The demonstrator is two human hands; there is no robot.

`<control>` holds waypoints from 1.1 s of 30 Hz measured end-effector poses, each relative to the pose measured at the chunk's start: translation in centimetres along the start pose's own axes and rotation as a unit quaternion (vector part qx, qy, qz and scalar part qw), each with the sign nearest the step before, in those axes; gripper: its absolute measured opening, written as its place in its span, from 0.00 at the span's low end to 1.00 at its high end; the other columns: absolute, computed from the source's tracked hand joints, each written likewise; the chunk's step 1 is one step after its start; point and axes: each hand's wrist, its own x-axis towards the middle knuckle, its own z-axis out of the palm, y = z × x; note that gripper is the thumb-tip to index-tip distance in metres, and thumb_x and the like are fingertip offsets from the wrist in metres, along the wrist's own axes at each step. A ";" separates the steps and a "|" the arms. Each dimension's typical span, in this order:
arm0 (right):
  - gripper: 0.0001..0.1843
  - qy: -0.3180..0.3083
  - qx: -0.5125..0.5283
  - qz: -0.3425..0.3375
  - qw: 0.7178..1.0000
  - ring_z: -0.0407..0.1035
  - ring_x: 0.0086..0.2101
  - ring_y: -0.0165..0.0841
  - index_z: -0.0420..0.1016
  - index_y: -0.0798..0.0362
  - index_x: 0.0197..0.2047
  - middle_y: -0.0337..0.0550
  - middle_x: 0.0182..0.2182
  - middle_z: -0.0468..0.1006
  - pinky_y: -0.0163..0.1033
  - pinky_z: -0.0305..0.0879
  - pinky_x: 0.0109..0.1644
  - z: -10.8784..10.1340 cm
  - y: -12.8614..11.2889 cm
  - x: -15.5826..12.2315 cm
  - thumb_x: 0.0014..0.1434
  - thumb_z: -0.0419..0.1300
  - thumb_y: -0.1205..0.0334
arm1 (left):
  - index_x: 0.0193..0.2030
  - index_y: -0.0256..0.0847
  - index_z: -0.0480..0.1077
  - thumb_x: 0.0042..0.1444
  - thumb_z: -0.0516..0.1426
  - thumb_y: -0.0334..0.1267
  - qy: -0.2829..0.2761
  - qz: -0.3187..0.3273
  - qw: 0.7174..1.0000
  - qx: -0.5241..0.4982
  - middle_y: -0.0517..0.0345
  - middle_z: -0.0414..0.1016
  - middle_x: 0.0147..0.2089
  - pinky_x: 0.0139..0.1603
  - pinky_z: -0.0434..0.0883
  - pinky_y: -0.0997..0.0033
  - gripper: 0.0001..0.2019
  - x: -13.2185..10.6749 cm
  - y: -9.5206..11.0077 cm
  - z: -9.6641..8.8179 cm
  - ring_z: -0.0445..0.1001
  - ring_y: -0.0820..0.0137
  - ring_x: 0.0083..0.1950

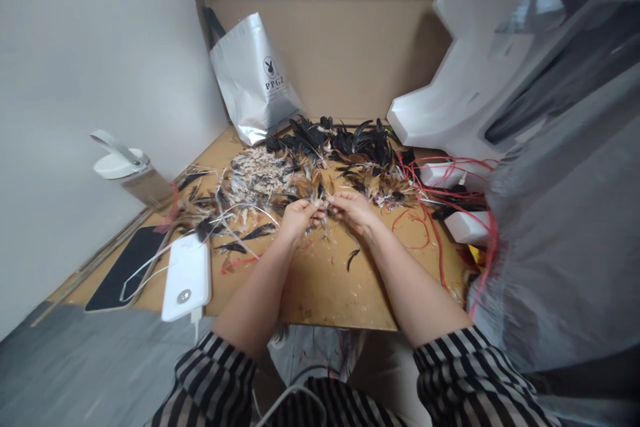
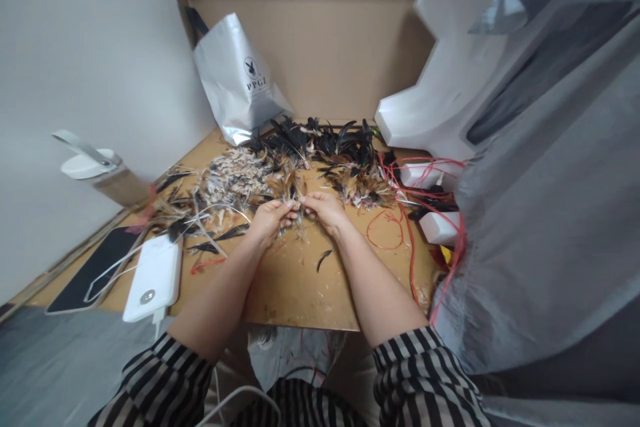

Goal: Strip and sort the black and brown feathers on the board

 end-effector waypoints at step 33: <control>0.17 0.045 -0.020 -0.021 0.999 0.53 0.15 0.21 0.65 0.55 0.19 0.31 0.13 0.64 0.30 0.43 0.20 0.4 0.1 0.0 0.38 0.66 0.53 | 0.25 0.30 0.70 0.45 0.62 0.34 -0.023 -0.021 0.999 -0.034 0.53 0.74 0.25 0.20 0.63 0.83 0.08 -0.5 0.2 0.4 0.68 0.80 0.20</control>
